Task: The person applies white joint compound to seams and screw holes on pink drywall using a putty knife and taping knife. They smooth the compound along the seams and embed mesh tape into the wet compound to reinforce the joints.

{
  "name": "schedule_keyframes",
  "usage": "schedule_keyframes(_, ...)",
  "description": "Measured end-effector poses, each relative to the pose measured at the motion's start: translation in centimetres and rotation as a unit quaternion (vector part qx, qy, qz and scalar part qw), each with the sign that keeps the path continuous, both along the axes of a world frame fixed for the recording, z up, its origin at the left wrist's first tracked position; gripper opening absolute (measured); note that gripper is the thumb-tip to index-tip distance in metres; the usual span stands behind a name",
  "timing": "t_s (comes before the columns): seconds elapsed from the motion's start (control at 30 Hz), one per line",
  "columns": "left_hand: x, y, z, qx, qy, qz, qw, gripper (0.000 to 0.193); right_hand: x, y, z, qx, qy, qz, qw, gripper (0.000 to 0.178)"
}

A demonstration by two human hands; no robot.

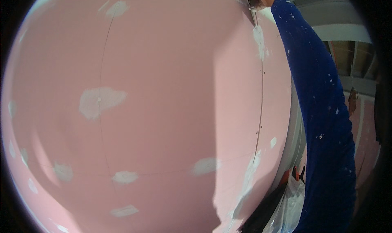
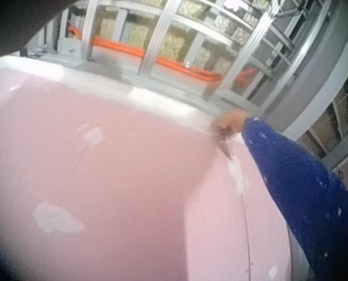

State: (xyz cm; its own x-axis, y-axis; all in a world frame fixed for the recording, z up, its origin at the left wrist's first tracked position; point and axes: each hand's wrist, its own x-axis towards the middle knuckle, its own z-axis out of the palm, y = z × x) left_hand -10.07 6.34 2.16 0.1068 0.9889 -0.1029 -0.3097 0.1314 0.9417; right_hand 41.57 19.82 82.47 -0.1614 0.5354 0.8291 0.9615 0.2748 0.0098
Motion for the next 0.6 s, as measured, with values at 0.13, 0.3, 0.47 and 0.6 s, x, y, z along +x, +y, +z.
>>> schedule_keyframes(0.13,0.3,0.6,0.1,-0.037,0.033,-0.046,0.998,0.058,-2.6,-0.8,0.7,0.105,-0.343,-0.112,0.927,0.024)
schedule_keyframes(0.3,1.1,1.4,-0.3,0.045,0.038,-0.056,0.997,0.06,-1.6,-4.2,-2.3,-0.058,-0.053,0.379,0.922,0.036)
schedule_keyframes(0.47,1.8,0.7,1.0,0.032,0.035,-0.032,0.998,0.061,6.6,-8.2,-3.3,0.089,0.169,0.066,0.979,0.018)
schedule_keyframes(0.6,3.0,-0.2,3.6,0.032,0.028,-0.007,0.999,0.051,14.0,-9.7,-5.1,0.123,0.241,-0.081,0.959,0.017)
